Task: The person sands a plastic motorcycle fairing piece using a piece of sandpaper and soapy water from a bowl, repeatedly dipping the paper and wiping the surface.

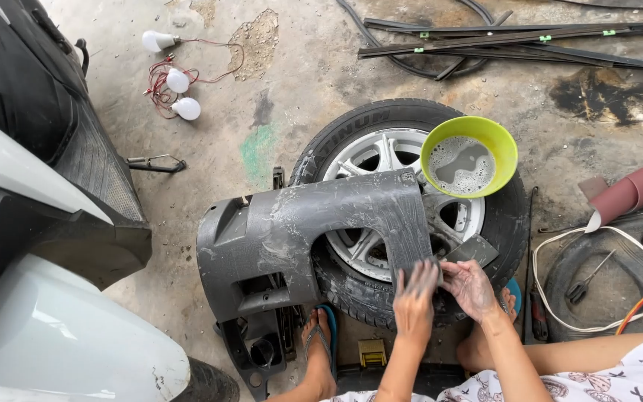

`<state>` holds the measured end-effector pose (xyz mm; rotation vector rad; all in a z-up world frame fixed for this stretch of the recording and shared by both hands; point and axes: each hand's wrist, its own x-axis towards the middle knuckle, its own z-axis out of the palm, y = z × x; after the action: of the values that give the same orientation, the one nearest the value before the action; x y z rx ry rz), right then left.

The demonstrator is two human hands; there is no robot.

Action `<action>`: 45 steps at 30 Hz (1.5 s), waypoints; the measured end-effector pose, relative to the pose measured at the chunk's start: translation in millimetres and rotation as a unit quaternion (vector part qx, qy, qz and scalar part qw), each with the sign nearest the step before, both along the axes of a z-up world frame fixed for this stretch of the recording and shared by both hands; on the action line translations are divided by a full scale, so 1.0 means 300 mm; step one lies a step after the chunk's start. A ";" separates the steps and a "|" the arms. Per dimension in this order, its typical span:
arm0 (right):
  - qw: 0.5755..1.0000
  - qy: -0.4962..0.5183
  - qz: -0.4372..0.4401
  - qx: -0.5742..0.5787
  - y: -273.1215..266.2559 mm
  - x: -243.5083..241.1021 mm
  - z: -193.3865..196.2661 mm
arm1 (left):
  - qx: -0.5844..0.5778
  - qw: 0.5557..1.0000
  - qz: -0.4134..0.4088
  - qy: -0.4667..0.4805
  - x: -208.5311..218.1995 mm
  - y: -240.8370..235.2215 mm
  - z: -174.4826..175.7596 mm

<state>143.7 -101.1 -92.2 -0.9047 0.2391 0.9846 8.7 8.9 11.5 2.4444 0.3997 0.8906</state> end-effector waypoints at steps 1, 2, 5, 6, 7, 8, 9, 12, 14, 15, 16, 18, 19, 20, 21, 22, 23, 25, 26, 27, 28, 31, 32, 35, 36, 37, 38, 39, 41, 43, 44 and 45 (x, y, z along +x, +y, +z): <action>1.000 0.002 0.002 0.000 0.012 0.010 0.014 | 0.000 1.000 0.002 0.002 0.054 0.036 0.006; 1.000 0.004 0.006 -0.027 0.014 0.008 0.028 | 0.012 1.000 0.020 -0.002 0.098 0.065 0.012; 0.999 0.013 0.014 -0.041 -0.014 -0.016 0.025 | 0.023 0.999 0.027 -0.003 0.071 0.039 0.032; 1.000 0.012 0.014 -0.018 0.005 0.006 0.017 | 0.032 0.999 0.011 -0.007 0.066 0.041 0.041; 1.000 0.004 0.012 -0.013 0.024 0.040 0.015 | 0.037 0.999 0.010 -0.014 0.047 0.026 0.012; 0.999 0.003 0.016 -0.034 0.019 0.031 0.006 | 0.035 0.999 -0.015 0.000 -0.009 -0.010 -0.020; 0.998 0.002 0.020 -0.055 0.014 0.021 -0.006 | 0.032 0.999 -0.040 0.015 -0.066 -0.045 -0.056; 0.999 -0.024 0.020 -0.037 0.015 0.008 0.023 | 0.038 0.998 -0.024 0.034 -0.131 -0.110 -0.117; 0.998 -0.047 0.008 -0.046 0.010 -0.029 0.013 | 0.016 1.000 -0.022 0.011 -0.134 -0.083 -0.048; 0.996 -0.070 -0.003 -0.055 0.010 -0.031 0.011 | -0.006 1.000 -0.019 -0.013 -0.123 -0.069 -0.014; 0.996 -0.075 -0.001 -0.054 0.010 -0.035 0.042 | -0.005 1.000 -0.018 -0.017 -0.103 -0.044 0.022; 0.984 -0.164 -0.017 -0.072 0.011 -0.064 0.098 | -0.233 0.970 0.022 -0.059 -0.083 0.009 0.093; 0.984 -0.164 -0.016 -0.071 0.035 -0.084 0.235 | -0.232 0.971 0.023 -0.059 -0.062 0.035 0.095; 0.936 -0.309 -0.029 -0.167 0.060 -0.103 0.371 | -0.438 0.897 0.066 -0.019 -0.041 0.062 0.098; 0.857 -0.444 -0.042 -0.257 0.085 -0.123 0.507 | -0.621 0.776 0.105 0.022 -0.021 0.090 0.099; 0.857 -0.445 -0.039 -0.258 0.101 -0.116 0.534 | -0.622 0.775 0.107 0.021 -0.005 0.105 0.142; 0.896 -0.398 0.025 -0.195 0.117 -0.109 0.560 | -0.657 0.749 0.085 0.016 0.011 0.120 0.182; 0.925 -0.342 0.087 -0.138 0.118 -0.101 0.557 | -0.695 0.716 0.062 0.016 0.025 0.124 0.217; 0.928 -0.336 0.075 -0.146 0.123 -0.090 0.530 | -0.639 0.765 0.073 0.002 0.032 0.131 0.212; 0.929 -0.329 0.063 -0.155 0.129 -0.079 0.503 | -0.581 0.810 0.083 -0.013 0.038 0.139 0.208; 0.928 -0.330 0.063 -0.158 0.153 -0.069 0.542 | -0.583 0.808 0.082 -0.014 0.043 0.158 0.171; 0.875 -0.407 0.023 -0.262 0.198 -0.051 0.558 | -0.358 0.911 0.203 0.002 0.050 0.189 0.071; 0.804 -0.467 0.082 -0.359 0.202 -0.042 0.501 | -0.403 0.893 0.200 -0.001 0.058 0.196 0.053; 0.702 -0.526 0.129 -0.463 0.207 -0.091 0.414 | -0.442 0.873 0.203 0.014 0.106 0.209 -0.118; 0.686 -0.536 0.120 -0.477 0.207 -0.116 0.400 | -0.438 0.873 0.211 0.029 0.129 0.208 -0.195; 0.684 -0.537 0.122 -0.478 0.206 -0.112 0.352 | -0.440 0.872 0.212 0.029 0.154 0.218 -0.196; 0.687 -0.534 0.105 -0.481 0.191 -0.112 0.306 | -0.410 0.883 0.225 0.021 0.175 0.212 -0.198; 0.690 -0.531 0.088 -0.483 0.175 -0.111 0.260 | -0.380 0.894 0.238 0.014 0.197 0.207 -0.201; 0.759 -0.474 0.077 -0.440 0.194 -0.105 0.341 | -0.341 0.904 0.258 0.019 0.208 0.203 -0.209; 0.822 -0.409 0.063 -0.390 0.215 -0.114 0.397 | -0.297 0.913 0.278 0.027 0.203 0.200 -0.222; 0.812 -0.411 0.038 -0.412 0.227 -0.112 0.411 | -0.294 0.914 0.279 0.018 0.208 0.199 -0.233; 0.801 -0.413 0.014 -0.433 0.237 -0.111 0.424 | -0.291 0.915 0.281 0.010 0.213 0.196 -0.244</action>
<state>110.6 -30.1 34.9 -2.1013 -0.1010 0.3778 72.6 67.8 -61.8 1.7996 1.2260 0.8068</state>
